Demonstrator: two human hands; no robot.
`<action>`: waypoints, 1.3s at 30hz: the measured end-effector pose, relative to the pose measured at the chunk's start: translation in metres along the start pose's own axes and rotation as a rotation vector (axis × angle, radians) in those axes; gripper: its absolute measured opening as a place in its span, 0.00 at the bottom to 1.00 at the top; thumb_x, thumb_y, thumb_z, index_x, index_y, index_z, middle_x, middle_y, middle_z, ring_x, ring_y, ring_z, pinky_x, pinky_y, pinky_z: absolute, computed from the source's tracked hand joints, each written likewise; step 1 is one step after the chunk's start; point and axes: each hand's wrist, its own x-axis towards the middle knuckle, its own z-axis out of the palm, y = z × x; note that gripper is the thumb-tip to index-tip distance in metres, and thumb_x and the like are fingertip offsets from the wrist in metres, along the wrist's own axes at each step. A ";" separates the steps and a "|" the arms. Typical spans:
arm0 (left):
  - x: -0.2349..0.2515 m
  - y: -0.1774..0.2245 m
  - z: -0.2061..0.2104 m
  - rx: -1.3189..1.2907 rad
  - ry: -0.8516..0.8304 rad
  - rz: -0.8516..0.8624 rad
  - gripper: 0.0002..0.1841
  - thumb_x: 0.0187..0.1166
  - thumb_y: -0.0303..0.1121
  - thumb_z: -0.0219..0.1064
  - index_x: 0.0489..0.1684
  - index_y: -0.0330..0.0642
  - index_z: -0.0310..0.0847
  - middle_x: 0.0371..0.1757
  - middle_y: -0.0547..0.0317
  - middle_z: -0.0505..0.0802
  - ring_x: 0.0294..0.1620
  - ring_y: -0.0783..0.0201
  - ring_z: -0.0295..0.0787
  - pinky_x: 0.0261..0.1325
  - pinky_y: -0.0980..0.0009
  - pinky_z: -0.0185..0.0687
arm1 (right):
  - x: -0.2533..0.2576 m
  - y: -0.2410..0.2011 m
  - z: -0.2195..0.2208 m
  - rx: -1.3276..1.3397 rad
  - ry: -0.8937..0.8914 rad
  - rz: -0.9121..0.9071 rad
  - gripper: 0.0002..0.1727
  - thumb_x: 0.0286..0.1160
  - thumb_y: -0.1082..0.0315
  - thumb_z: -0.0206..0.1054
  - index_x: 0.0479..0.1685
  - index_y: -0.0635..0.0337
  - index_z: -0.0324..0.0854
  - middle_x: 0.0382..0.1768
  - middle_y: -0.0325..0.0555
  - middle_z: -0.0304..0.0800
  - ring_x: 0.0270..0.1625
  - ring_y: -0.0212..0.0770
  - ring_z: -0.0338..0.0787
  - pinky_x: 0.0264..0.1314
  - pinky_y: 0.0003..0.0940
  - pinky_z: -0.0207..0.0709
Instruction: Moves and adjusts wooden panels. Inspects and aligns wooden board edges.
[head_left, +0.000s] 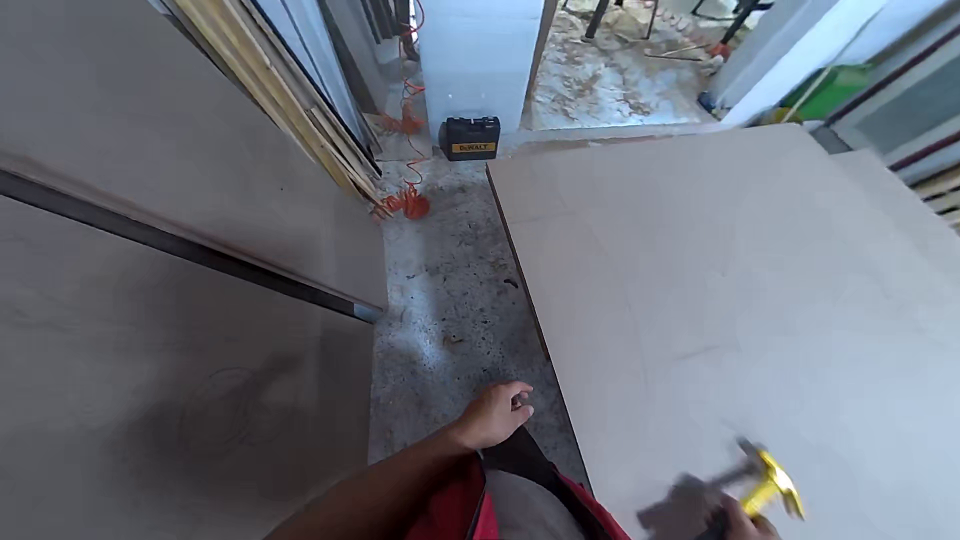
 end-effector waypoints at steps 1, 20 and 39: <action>0.010 0.012 -0.011 -0.031 0.003 0.002 0.25 0.87 0.43 0.63 0.80 0.42 0.75 0.72 0.50 0.87 0.67 0.59 0.88 0.76 0.60 0.80 | -0.009 -0.047 0.027 -0.043 -0.101 -0.089 0.25 0.81 0.55 0.66 0.60 0.72 0.80 0.37 0.57 0.92 0.38 0.50 0.92 0.46 0.56 0.86; 0.246 -0.047 -0.264 -0.661 0.491 -0.394 0.15 0.84 0.40 0.69 0.56 0.37 0.86 0.41 0.46 0.92 0.38 0.52 0.89 0.46 0.51 0.85 | 0.060 -0.580 0.428 -0.606 -0.445 -1.249 0.28 0.79 0.48 0.69 0.72 0.56 0.81 0.68 0.53 0.87 0.72 0.55 0.86 0.73 0.58 0.79; 0.237 -0.053 -0.114 -1.442 -0.371 -0.386 0.27 0.91 0.58 0.49 0.51 0.41 0.78 0.29 0.59 0.90 0.13 0.71 0.76 0.18 0.75 0.78 | 0.086 -0.615 0.532 -0.760 -0.384 -1.327 0.20 0.67 0.52 0.75 0.53 0.54 0.88 0.56 0.47 0.90 0.64 0.52 0.86 0.67 0.49 0.79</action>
